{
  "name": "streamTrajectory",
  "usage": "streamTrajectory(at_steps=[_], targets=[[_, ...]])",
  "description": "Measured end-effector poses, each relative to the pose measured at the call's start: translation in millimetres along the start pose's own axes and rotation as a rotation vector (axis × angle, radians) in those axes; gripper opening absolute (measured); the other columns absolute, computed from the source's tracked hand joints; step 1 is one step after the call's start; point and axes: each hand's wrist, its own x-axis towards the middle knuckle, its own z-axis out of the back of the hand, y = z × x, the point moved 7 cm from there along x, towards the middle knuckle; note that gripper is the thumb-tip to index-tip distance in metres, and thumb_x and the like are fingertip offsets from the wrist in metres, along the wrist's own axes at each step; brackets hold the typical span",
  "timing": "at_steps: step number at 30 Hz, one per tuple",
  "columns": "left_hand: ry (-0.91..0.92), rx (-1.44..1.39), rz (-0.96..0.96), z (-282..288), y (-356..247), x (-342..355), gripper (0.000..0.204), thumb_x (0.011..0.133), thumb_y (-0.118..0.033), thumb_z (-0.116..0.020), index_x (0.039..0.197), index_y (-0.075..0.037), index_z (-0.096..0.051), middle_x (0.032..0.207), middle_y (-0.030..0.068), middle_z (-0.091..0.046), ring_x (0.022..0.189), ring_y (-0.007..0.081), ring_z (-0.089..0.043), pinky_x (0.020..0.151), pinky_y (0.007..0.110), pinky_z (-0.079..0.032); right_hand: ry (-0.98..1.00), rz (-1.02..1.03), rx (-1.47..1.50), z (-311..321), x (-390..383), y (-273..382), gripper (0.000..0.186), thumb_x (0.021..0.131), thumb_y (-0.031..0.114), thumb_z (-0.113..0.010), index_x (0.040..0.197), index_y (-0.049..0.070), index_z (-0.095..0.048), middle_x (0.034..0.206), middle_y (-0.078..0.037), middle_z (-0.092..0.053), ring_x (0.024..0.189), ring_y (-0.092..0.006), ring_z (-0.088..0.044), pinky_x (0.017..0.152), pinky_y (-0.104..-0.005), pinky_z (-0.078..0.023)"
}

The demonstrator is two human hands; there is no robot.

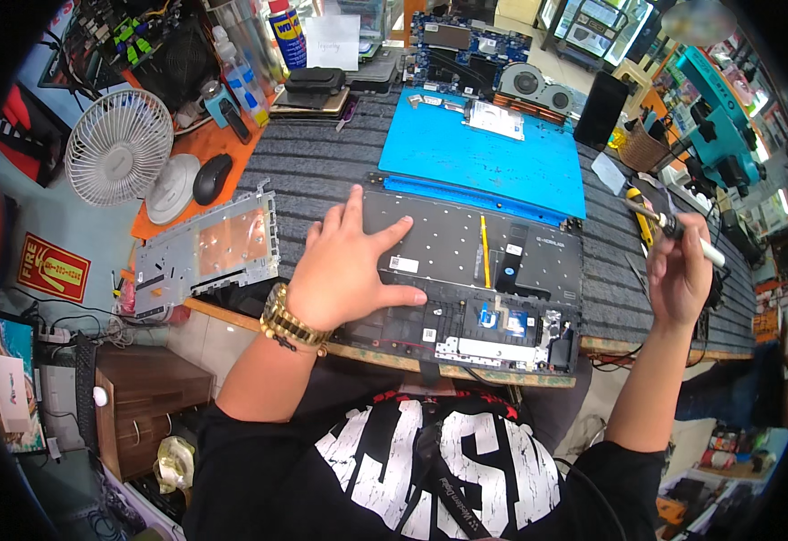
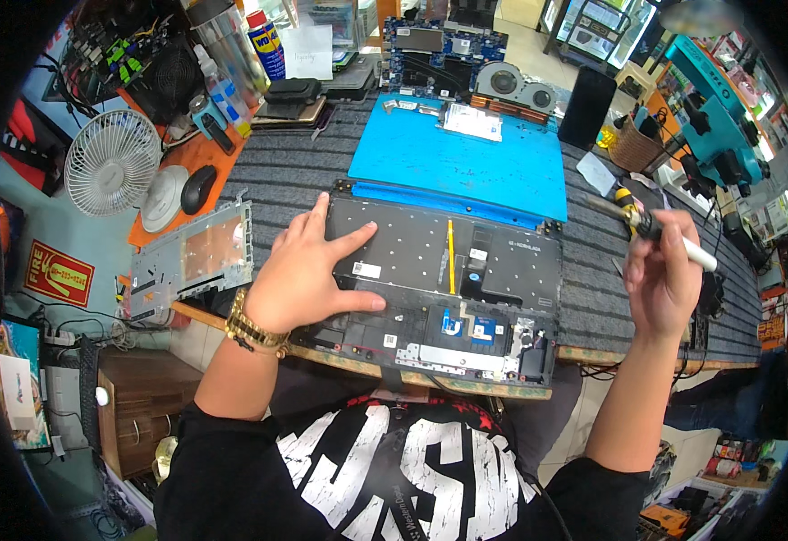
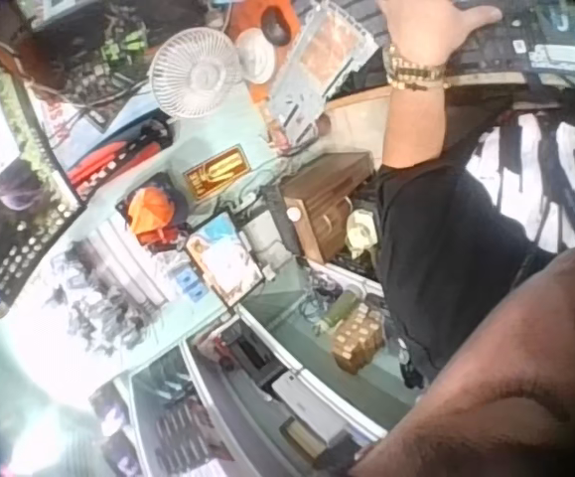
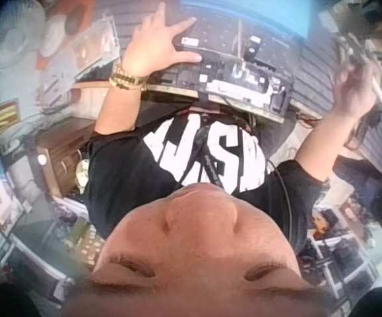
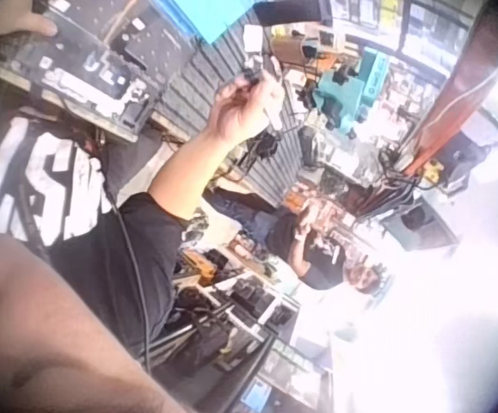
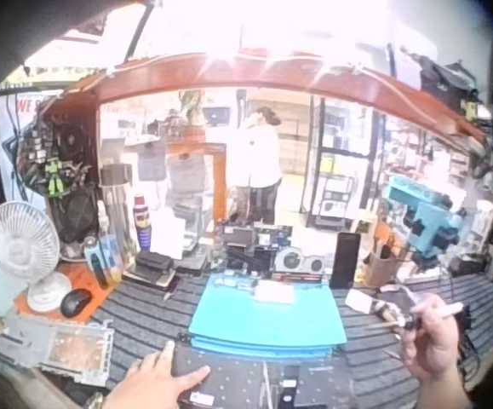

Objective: The person uses a soldering iron to melt plastic rivets on a laptop keyboard assembly and then lifts the component from the palm rest.

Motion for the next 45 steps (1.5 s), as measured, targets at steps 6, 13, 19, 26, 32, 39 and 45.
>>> streamTrajectory(at_steps=[6, 13, 19, 26, 32, 39, 45], targets=[[0.069, 0.047, -0.052, 7.6, 5.2, 7.7, 0.106, 0.073, -0.082, -0.095, 0.163, -0.03, -0.072, 0.173, 0.0394, -0.049, 0.157, 0.0554, -0.05, 0.128, 0.068, -0.042, -0.177, -0.048, 0.014, 28.1, -65.5, 25.6, 0.022, 0.118, 0.031, -0.075, 0.128, 0.012, -0.073, 0.084, -0.006, -0.078, 0.054, -0.0103, -0.062, 0.045, -0.0254, -0.047], [0.122, 0.02, -0.108, 11.0, 1.0, 14.4, 0.104, 0.075, -0.052, -0.107, 0.165, -0.017, -0.069, 0.173, 0.0424, -0.05, 0.157, 0.0577, -0.052, 0.131, 0.058, -0.046, -0.227, -0.039, 0.062, 40.6, -109.4, 42.1, 0.02, 0.115, 0.023, -0.079, 0.125, 0.007, -0.072, 0.082, -0.008, -0.076, 0.056, -0.0146, -0.065, 0.05, -0.0286, -0.052], [0.166, -0.045, -0.087, 13.4, 8.1, 20.5, 0.095, 0.083, -0.044, -0.103, 0.167, -0.017, -0.067, 0.176, 0.0401, -0.048, 0.161, 0.054, -0.05, 0.132, 0.058, -0.045, -0.266, -0.038, 0.159, 52.4, -132.5, 46.1, 0.024, 0.116, 0.023, -0.077, 0.128, 0.004, -0.069, 0.093, -0.013, -0.08, 0.067, -0.0167, -0.071, 0.054, -0.0308, -0.054], [-0.014, -0.403, 0.026, 37.4, -5.0, -53.1, 0.034, 0.11, -0.023, -0.082, 0.131, 0.003, -0.077, 0.114, 0.015, -0.084, 0.103, 0.0222, -0.081, 0.087, 0.036, -0.065, -0.389, -0.009, 0.223, 76.2, -167.4, 45.8, 0.022, 0.117, 0.023, -0.075, 0.129, 0.006, -0.07, 0.096, -0.013, -0.08, 0.066, -0.0178, -0.07, 0.051, -0.0315, -0.053], [0.503, -1.058, 0.24, -19.5, -37.5, -133.2, 0.041, 0.124, -0.035, -0.06, 0.141, 0.0, -0.072, 0.11, 0.0126, -0.083, 0.092, 0.0195, -0.082, 0.072, 0.032, -0.067, -0.471, -0.068, 0.223, 77.8, -189.5, 27.8, 0.024, 0.116, 0.026, -0.078, 0.131, 0.009, -0.071, 0.099, -0.012, -0.08, 0.064, -0.0144, -0.069, 0.05, -0.0305, -0.053], [0.364, -1.57, 0.368, -56.4, -66.4, -146.2, 0.063, 0.129, -0.05, -0.041, 0.169, -0.002, -0.05, 0.137, 0.0221, -0.078, 0.107, 0.031, -0.084, 0.083, 0.044, -0.072, -0.29, -0.133, 0.346, 33.7, -185.6, -14.1, 0.028, 0.122, 0.029, -0.065, 0.14, 0.006, -0.067, 0.103, -0.01, -0.08, 0.082, -0.0202, -0.071, 0.097, -0.0514, -0.067], [0.381, -1.725, 0.368, -56.8, -76.5, -146.8, 0.065, 0.13, -0.052, -0.034, 0.165, 0.0, -0.053, 0.137, 0.0232, -0.077, 0.11, 0.0333, -0.084, 0.088, 0.045, -0.072, -0.218, -0.258, 0.429, 7.2, -187.6, -40.4, 0.025, 0.123, 0.027, -0.064, 0.139, 0.008, -0.067, 0.102, -0.01, -0.079, 0.087, -0.0203, -0.072, 0.113, -0.0598, -0.063]])
